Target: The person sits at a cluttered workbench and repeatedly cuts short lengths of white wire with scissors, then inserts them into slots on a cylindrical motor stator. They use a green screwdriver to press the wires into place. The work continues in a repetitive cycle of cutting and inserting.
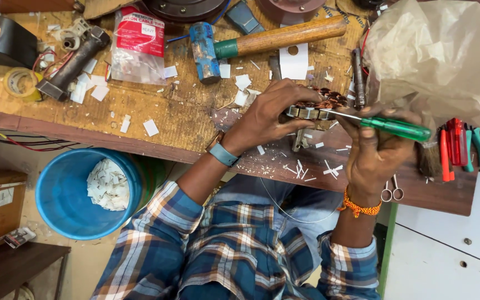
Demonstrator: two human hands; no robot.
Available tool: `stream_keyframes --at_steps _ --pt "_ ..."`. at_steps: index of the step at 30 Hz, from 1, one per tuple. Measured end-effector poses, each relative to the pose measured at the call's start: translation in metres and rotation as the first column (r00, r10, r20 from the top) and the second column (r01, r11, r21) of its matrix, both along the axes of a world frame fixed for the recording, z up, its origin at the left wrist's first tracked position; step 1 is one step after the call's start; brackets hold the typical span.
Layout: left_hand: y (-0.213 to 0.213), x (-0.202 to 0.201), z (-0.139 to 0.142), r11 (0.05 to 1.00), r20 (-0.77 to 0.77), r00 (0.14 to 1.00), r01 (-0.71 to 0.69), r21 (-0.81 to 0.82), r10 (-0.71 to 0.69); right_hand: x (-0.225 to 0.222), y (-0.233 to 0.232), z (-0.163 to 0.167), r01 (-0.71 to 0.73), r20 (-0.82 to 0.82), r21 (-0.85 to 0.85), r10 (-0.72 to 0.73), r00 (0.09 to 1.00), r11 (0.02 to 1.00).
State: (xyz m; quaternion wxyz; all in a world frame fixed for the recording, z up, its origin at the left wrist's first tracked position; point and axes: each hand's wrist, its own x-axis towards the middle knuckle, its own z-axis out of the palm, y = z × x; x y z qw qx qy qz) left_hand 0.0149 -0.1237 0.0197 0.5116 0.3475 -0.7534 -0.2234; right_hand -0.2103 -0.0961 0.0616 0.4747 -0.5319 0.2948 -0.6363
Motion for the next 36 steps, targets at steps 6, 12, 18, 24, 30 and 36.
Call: stream_keyframes --at_steps 6,12,18,24,30,36 --pt "0.0 -0.001 -0.001 1.0 -0.058 0.998 0.009 0.011 -0.009 -0.009 -0.003 0.011 -0.056 -0.212 -0.053 0.044 0.976 0.997" --pt "-0.001 -0.008 -0.006 0.999 -0.059 0.998 0.038 -0.009 -0.038 0.0 -0.009 0.045 -0.086 -0.487 -0.058 0.047 0.872 0.995" --pt "-0.004 -0.001 -0.009 0.998 -0.064 0.997 0.041 -0.037 -0.043 0.016 -0.004 0.072 -0.096 -0.499 0.082 0.125 0.858 0.992" --pt "0.006 0.01 0.021 1.0 0.07 0.998 0.003 0.016 -0.004 0.023 0.006 0.069 -0.11 -0.389 0.035 0.115 0.914 0.993" --pt "0.028 -0.012 0.039 0.948 0.436 0.856 -0.317 0.018 0.278 -0.047 0.02 0.051 0.119 -0.689 0.249 0.09 0.719 0.961" --pt "0.022 -0.005 0.02 0.97 0.396 0.904 -0.218 0.107 0.16 -0.055 0.015 0.002 0.412 -0.889 -0.185 -0.33 0.316 0.892"
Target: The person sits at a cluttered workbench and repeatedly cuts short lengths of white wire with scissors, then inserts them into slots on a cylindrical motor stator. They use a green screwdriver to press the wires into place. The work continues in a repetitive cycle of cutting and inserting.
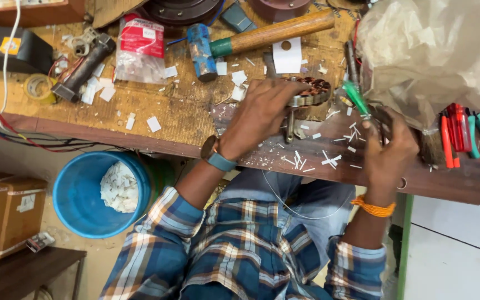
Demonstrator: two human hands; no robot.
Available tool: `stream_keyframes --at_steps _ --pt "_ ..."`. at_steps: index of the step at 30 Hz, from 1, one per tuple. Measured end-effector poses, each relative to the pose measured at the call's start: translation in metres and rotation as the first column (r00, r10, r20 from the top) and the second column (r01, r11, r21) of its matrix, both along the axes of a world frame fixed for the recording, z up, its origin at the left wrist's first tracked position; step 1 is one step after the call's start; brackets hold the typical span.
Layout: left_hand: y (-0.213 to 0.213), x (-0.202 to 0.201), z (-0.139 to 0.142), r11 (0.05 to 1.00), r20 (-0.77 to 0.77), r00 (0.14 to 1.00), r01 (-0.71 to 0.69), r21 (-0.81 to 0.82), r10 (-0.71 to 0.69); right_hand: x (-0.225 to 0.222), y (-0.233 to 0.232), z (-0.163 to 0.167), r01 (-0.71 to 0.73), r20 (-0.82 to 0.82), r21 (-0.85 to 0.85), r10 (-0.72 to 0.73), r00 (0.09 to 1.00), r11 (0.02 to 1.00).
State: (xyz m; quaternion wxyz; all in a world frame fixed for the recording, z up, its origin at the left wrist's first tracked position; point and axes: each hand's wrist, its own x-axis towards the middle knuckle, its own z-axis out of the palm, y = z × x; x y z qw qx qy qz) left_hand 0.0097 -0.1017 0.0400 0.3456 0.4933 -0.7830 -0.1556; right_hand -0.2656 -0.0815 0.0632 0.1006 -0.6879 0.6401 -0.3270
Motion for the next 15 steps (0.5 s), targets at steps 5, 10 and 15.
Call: stream_keyframes --at_steps 5,10,15 --pt "-0.021 0.012 -0.013 0.967 -0.184 0.958 0.187 -0.171 -0.218 0.041 0.016 -0.006 -0.239 0.072 -0.287 0.27 0.96 0.928" --pt "-0.021 0.02 -0.009 0.974 -0.164 0.964 0.191 -0.125 -0.21 0.061 0.007 -0.011 -0.43 0.017 -0.29 0.454 0.891 0.855" --pt "-0.019 0.026 0.009 0.959 -0.209 0.941 0.28 0.048 -0.264 0.055 0.0 -0.01 -0.452 -0.052 -0.267 0.455 0.889 0.851"
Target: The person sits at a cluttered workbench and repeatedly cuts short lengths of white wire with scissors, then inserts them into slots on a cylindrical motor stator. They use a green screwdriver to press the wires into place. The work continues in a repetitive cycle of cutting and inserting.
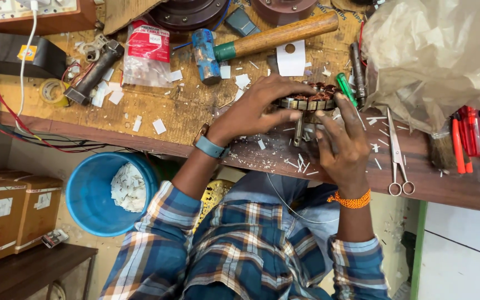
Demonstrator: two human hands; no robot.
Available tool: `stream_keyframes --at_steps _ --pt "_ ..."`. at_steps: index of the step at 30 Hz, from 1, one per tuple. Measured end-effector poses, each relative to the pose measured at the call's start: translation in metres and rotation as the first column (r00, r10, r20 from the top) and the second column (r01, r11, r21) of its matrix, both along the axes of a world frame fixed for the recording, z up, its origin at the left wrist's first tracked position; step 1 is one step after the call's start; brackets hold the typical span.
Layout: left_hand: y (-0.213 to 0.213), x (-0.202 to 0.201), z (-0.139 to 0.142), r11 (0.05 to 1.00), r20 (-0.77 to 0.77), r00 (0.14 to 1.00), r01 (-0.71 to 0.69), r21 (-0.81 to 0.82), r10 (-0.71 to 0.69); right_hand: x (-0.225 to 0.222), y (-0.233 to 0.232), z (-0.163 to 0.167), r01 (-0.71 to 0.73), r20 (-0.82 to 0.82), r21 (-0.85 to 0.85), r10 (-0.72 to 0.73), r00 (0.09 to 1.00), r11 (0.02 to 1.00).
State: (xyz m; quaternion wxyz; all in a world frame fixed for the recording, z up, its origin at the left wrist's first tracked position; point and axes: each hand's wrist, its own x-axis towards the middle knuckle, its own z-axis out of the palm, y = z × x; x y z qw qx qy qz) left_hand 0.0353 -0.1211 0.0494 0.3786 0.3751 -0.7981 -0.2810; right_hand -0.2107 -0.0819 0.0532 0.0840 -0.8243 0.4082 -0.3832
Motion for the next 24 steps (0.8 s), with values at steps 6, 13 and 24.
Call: stream_keyframes --at_steps 6,13,24 --pt "0.003 -0.006 0.013 0.997 0.049 0.997 -0.057 0.046 0.055 0.007 -0.003 -0.003 0.024 0.006 -0.07 -0.023 1.0 0.997" --pt "0.008 -0.01 0.012 0.972 0.123 0.975 -0.164 -0.17 0.186 0.02 0.0 -0.006 0.06 0.061 0.009 -0.061 0.996 0.998" --pt "0.02 0.079 0.008 0.691 0.268 0.671 -0.503 -0.52 0.691 0.0 -0.002 -0.021 -0.007 0.019 -0.04 0.007 1.0 0.999"
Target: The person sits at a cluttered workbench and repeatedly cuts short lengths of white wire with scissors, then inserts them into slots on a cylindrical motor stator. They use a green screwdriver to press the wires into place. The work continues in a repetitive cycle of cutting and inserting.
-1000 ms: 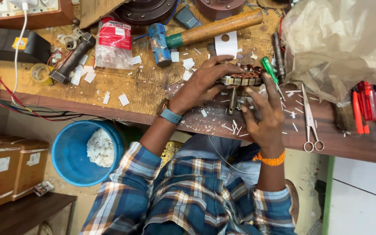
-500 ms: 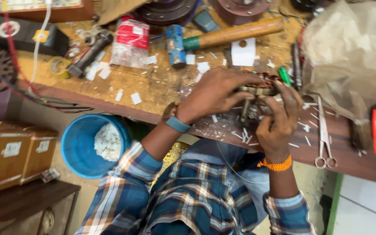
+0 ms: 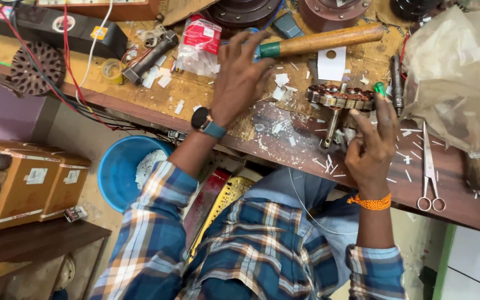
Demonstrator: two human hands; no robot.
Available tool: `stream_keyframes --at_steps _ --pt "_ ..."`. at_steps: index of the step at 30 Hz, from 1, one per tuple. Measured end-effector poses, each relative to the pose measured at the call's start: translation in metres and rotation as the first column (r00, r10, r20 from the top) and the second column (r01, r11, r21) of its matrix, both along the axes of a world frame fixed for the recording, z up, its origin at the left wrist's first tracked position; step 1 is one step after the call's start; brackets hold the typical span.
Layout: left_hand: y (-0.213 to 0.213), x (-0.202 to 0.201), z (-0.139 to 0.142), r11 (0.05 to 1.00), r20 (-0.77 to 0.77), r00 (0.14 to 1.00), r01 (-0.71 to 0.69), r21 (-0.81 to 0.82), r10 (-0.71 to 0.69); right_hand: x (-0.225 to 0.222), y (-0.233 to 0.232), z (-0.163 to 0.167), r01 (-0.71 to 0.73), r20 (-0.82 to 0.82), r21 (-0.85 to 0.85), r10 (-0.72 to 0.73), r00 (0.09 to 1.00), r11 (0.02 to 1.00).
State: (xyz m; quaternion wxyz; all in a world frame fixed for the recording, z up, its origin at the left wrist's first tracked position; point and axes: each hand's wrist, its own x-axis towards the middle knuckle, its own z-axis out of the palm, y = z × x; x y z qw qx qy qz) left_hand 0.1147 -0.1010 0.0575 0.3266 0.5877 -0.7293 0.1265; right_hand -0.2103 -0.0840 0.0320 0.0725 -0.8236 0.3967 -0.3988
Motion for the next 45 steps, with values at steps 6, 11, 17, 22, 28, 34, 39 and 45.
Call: stream_keyframes --at_steps 6,11,17,22,28,34,39,45 --pt "-0.016 -0.027 0.012 0.973 0.173 0.983 0.017 0.229 -0.058 0.001 0.005 0.0 0.009 0.039 0.036 -0.011 0.999 0.999" --pt "-0.02 -0.03 0.016 0.943 0.096 0.986 0.096 0.317 -0.133 -0.002 0.004 0.006 0.014 0.098 0.059 -0.02 0.995 0.998" --pt "-0.006 -0.023 0.012 0.859 -0.826 0.563 0.435 0.271 -0.025 -0.04 0.034 0.007 0.188 0.027 0.088 -0.191 0.981 0.978" --pt "0.031 -0.014 0.003 0.894 -0.918 0.392 0.429 0.128 -0.057 -0.132 0.087 0.0 0.667 -0.234 0.092 -0.635 0.736 0.739" --pt "0.062 -0.042 -0.025 0.862 -0.97 0.063 0.448 0.237 0.233 -0.145 0.106 -0.009 0.612 -0.286 0.098 -0.566 0.773 0.785" --pt "0.08 -0.055 -0.039 0.768 -0.964 -0.11 0.629 0.12 0.241 -0.13 0.127 0.014 0.642 -0.332 0.178 -0.569 0.752 0.745" --pt "0.09 -0.08 -0.034 0.655 -0.962 -0.074 0.746 0.122 0.264 -0.135 0.129 0.016 0.543 -0.11 0.626 -0.626 0.772 0.561" --pt "0.1 -0.115 -0.038 0.63 -0.979 0.115 0.752 0.195 0.167 -0.11 0.172 -0.046 -0.139 0.413 0.898 -0.694 0.59 0.417"
